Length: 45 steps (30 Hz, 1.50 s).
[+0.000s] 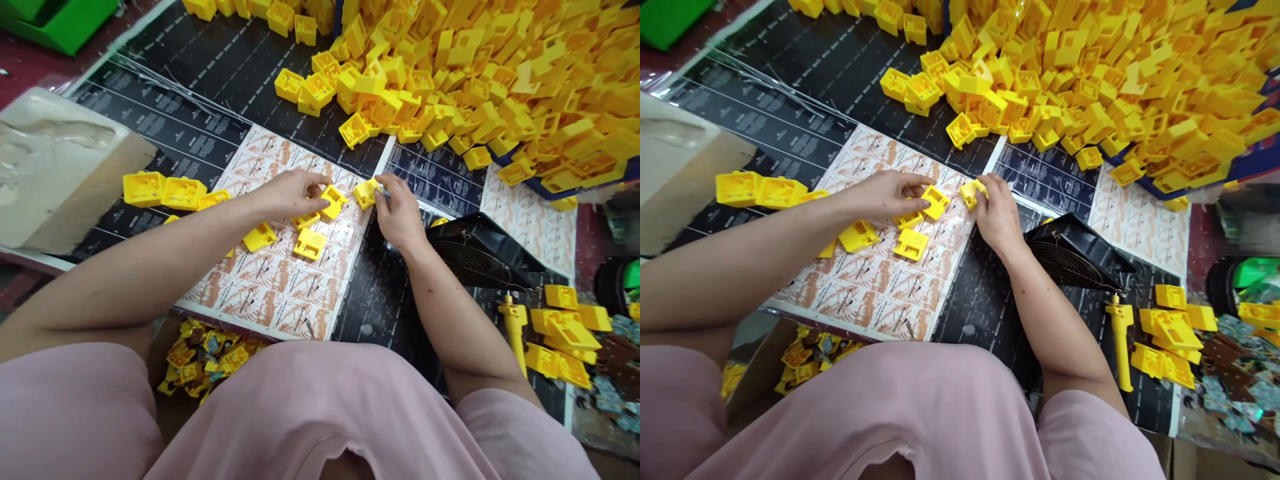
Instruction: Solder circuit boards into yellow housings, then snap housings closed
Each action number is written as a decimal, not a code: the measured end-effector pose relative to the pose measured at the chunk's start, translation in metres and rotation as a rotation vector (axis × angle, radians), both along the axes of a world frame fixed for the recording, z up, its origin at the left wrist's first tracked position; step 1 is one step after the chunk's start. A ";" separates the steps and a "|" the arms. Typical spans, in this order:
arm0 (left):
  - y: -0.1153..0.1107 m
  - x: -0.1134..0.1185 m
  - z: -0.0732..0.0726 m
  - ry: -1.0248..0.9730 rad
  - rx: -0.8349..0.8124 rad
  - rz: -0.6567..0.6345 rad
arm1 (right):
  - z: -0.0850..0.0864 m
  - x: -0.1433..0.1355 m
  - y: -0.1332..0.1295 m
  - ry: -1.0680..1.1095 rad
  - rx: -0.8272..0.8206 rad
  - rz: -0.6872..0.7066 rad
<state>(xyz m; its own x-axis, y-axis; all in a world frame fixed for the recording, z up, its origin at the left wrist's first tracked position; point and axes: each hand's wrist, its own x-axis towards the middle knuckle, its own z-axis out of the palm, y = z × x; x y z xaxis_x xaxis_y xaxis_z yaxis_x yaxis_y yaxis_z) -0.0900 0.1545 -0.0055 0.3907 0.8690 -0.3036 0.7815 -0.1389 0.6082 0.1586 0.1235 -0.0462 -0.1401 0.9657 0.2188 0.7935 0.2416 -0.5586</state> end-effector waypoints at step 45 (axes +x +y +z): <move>0.029 -0.036 0.022 0.407 0.141 -0.085 | -0.004 -0.046 -0.007 -0.023 -0.181 -0.029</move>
